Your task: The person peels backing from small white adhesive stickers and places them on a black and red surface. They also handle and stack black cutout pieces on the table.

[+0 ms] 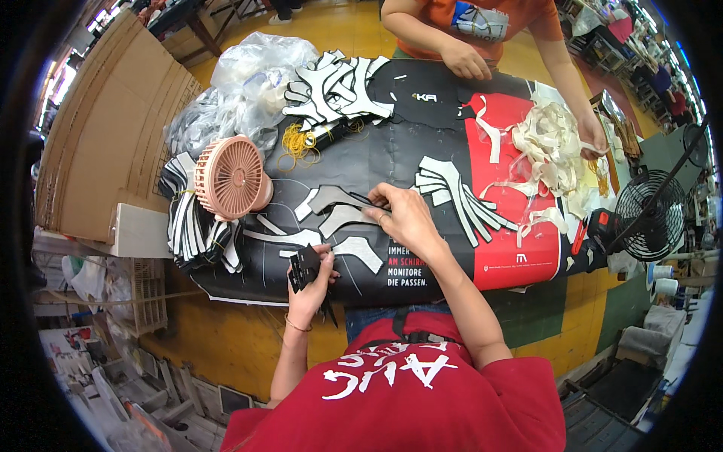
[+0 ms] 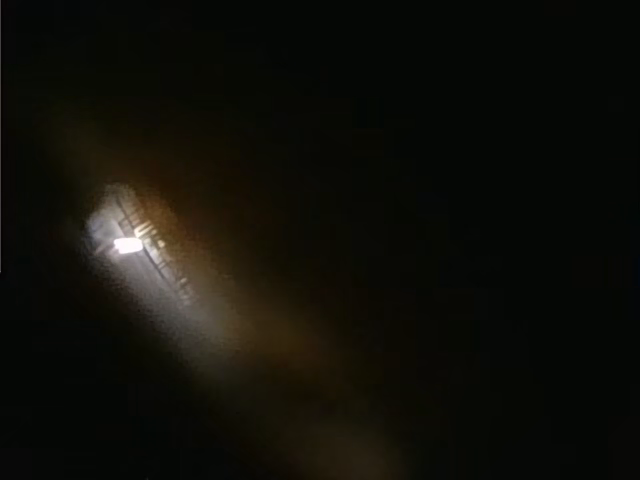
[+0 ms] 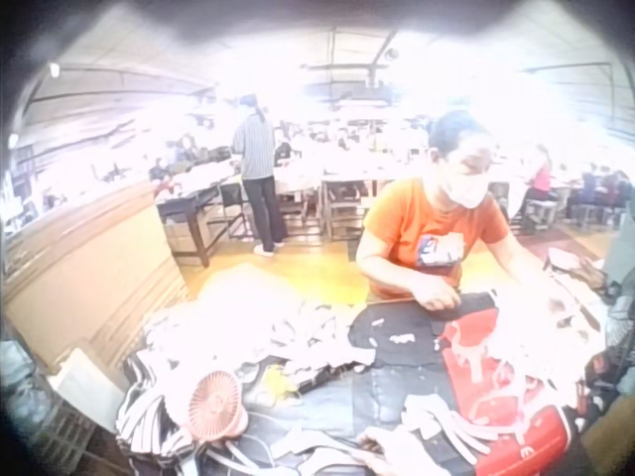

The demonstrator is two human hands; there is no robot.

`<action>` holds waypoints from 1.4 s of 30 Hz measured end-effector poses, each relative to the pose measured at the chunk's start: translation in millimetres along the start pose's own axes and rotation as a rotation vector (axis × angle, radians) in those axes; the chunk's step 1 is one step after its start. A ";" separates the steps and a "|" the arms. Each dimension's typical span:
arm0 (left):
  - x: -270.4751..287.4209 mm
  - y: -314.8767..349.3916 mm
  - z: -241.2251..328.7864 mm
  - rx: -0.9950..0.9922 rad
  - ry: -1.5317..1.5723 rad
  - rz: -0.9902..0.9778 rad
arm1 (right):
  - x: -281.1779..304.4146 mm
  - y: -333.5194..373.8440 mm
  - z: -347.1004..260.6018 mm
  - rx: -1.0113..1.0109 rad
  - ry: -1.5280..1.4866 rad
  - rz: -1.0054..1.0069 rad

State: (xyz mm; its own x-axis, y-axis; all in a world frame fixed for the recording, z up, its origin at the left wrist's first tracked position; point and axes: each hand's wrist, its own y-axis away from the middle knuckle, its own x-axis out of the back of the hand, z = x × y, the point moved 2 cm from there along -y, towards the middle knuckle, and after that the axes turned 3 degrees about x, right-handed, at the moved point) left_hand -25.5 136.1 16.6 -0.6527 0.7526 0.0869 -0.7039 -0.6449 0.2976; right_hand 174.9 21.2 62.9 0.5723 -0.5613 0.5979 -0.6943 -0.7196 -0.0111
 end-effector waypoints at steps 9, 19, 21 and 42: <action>1.8 1.5 -2.2 -0.017 -0.021 -0.025 | 16.4 2.0 -17.7 0.121 0.020 0.280; 2.8 5.5 2.7 -0.088 -0.133 -0.031 | -10.7 9.4 -10.4 0.046 0.150 -0.080; 3.3 6.0 3.2 -0.097 -0.144 -0.011 | -12.5 12.4 -8.9 0.073 0.173 -0.053; 1.9 4.9 3.1 -0.240 -0.196 0.040 | -23.3 3.4 -7.9 -0.091 0.446 -0.191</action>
State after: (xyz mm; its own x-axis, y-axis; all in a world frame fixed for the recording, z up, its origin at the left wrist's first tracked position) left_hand -29.3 134.8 21.1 -0.6310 0.7226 0.2823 -0.7402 -0.6697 0.0598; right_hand 155.7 35.0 55.2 0.4641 -0.1787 0.8675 -0.6419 -0.7428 0.1904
